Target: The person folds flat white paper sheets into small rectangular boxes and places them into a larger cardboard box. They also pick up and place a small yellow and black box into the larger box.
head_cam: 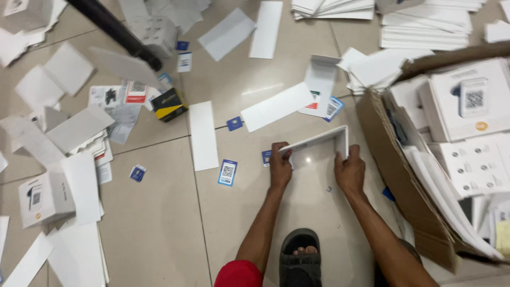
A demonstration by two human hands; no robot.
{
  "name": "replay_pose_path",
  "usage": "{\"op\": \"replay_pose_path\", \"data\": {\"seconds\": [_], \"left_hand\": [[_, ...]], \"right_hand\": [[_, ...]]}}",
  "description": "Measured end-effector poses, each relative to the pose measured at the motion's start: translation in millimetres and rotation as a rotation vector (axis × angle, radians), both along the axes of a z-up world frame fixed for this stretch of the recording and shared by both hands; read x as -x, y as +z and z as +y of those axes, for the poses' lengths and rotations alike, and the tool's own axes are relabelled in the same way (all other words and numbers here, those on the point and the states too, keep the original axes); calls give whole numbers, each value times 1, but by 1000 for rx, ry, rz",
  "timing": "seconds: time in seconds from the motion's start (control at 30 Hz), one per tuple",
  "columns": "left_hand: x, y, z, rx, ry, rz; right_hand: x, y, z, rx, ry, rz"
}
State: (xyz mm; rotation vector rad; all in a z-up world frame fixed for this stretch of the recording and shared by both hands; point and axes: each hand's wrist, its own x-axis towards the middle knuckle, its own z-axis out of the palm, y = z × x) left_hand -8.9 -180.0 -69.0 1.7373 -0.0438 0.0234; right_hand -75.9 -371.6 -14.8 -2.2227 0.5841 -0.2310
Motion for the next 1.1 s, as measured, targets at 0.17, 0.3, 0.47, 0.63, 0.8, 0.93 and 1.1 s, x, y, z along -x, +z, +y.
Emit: {"op": "replay_pose_path", "data": {"seconds": [0.17, 0.3, 0.47, 0.63, 0.8, 0.93, 1.1], "left_hand": [[-16, 55, 2, -101, 103, -222], [-24, 138, -29, 11, 2, -375], [0, 233, -88, 123, -396, -186], [64, 245, -182, 241, -953, -4], [116, 229, -257, 66, -1310, -51], [129, 211, -271, -182, -1389, -290], [126, 186, -284, -235, -1351, -409]], "right_hand": [[-9, 59, -13, 174, 91, -458], [-24, 144, -63, 369, 178, -573], [-15, 267, -166, 742, 360, -447], [47, 353, -247, 1162, 312, -41], [89, 337, -312, 1348, 260, 522], [96, 281, -357, 1472, 374, 502], [86, 236, -398, 1550, 523, 255]]}}
